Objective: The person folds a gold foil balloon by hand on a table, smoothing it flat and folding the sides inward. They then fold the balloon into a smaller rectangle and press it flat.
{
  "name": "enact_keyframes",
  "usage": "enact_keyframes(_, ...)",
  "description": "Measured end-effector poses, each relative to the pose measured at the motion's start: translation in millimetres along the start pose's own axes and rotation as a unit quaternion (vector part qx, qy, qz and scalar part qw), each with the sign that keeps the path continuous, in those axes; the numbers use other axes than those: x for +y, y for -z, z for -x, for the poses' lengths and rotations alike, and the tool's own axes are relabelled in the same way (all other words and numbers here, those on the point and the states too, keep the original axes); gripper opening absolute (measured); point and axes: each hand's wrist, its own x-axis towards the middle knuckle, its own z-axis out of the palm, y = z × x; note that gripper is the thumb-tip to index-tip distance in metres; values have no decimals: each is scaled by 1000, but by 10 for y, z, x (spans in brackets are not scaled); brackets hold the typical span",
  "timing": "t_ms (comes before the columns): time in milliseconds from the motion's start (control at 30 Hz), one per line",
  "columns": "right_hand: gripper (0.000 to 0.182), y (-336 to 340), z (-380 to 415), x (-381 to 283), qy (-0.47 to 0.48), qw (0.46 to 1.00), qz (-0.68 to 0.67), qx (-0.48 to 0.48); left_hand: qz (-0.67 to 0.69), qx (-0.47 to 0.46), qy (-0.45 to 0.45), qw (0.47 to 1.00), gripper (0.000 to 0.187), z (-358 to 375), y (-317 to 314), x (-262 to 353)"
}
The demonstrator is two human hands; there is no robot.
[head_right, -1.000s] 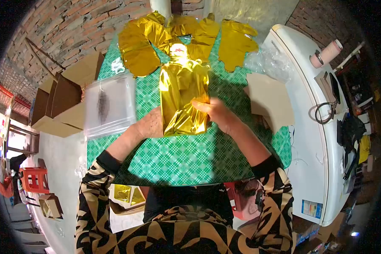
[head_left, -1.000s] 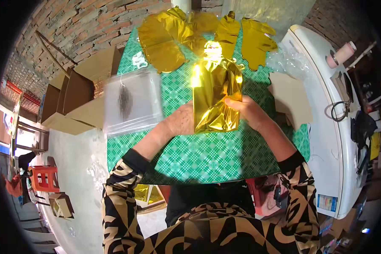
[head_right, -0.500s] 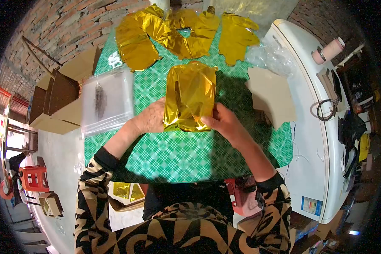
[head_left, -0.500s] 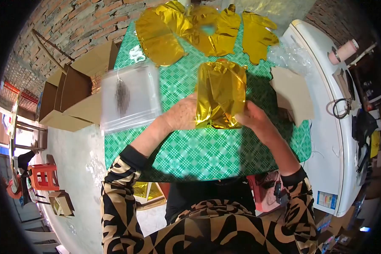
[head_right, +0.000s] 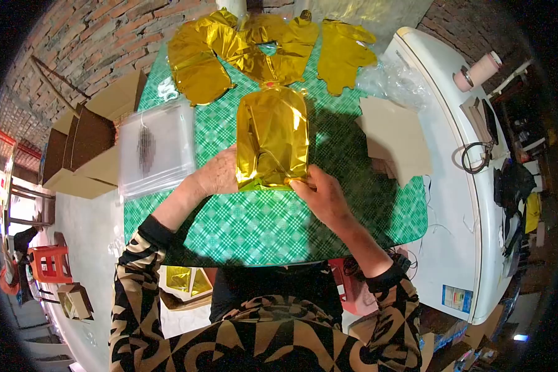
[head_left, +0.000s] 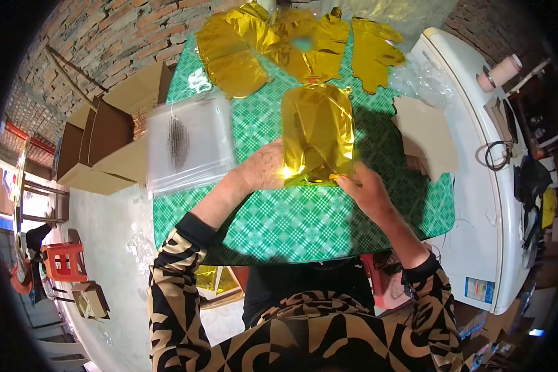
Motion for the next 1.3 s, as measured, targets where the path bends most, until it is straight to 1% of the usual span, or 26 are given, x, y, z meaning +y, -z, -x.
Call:
enact_keyframes(67,26,-41,-10,-28,13,997,-70,16,0,-1,-4,1000,37,-10,42,30)
enact_keyframes(167,27,-12,-54,92,-17,998,-55,1,10,5,-14,1000,37,-56,108,73)
enact_keyframes(233,28,-5,-40,14,-30,998,-59,18,36,-7,-8,999,37,-84,135,89)
enact_keyframes(267,29,-9,-24,-13,-37,997,-60,26,39,2,-11,999,38,-94,147,100)
enact_keyframes(333,30,-56,-32,92,-29,997,-61,45,44,21,-14,999,39,-111,173,110)
enact_keyframes(367,30,-69,-43,135,-23,996,-62,55,37,14,-15,999,40,-102,174,111)
enact_keyframes(433,30,-50,-88,143,-20,997,19,66,22,2,-14,1000,43,-82,184,108)
enact_keyframes(467,30,-38,-111,142,-19,996,58,72,14,12,-16,1000,45,-79,166,101)
enact_keyframes(533,30,-11,-152,140,-18,995,69,70,0,30,-18,999,48,-71,129,95)
enact_keyframes(633,28,-16,-172,169,-21,994,78,74,-30,34,-24,999,51,-75,123,86)
enact_keyframes(767,26,-59,-184,252,1,993,67,93,-21,41,-8,999,51,-90,146,108)
enact_keyframes(833,26,-71,-172,231,6,993,66,98,-4,40,-2,999,51,-93,185,138)
enact_keyframes(933,26,-75,-159,183,8,992,71,106,-47,37,-3,998,53,-89,170,126)
enact_keyframes(1067,30,-59,-146,102,-13,991,85,102,-78,16,-6,997,54,-72,161,106)
enact_keyframes(1133,32,-69,-154,138,-8,991,82,102,-91,7,-10,996,55,-65,152,93)
enact_keyframes(1233,34,-70,-154,140,-1,991,89,105,-78,10,-1,997,54,-62,158,118)
enact_keyframes(1300,35,-75,-152,147,4,990,91,110,-41,25,4,999,49,-52,234,140)
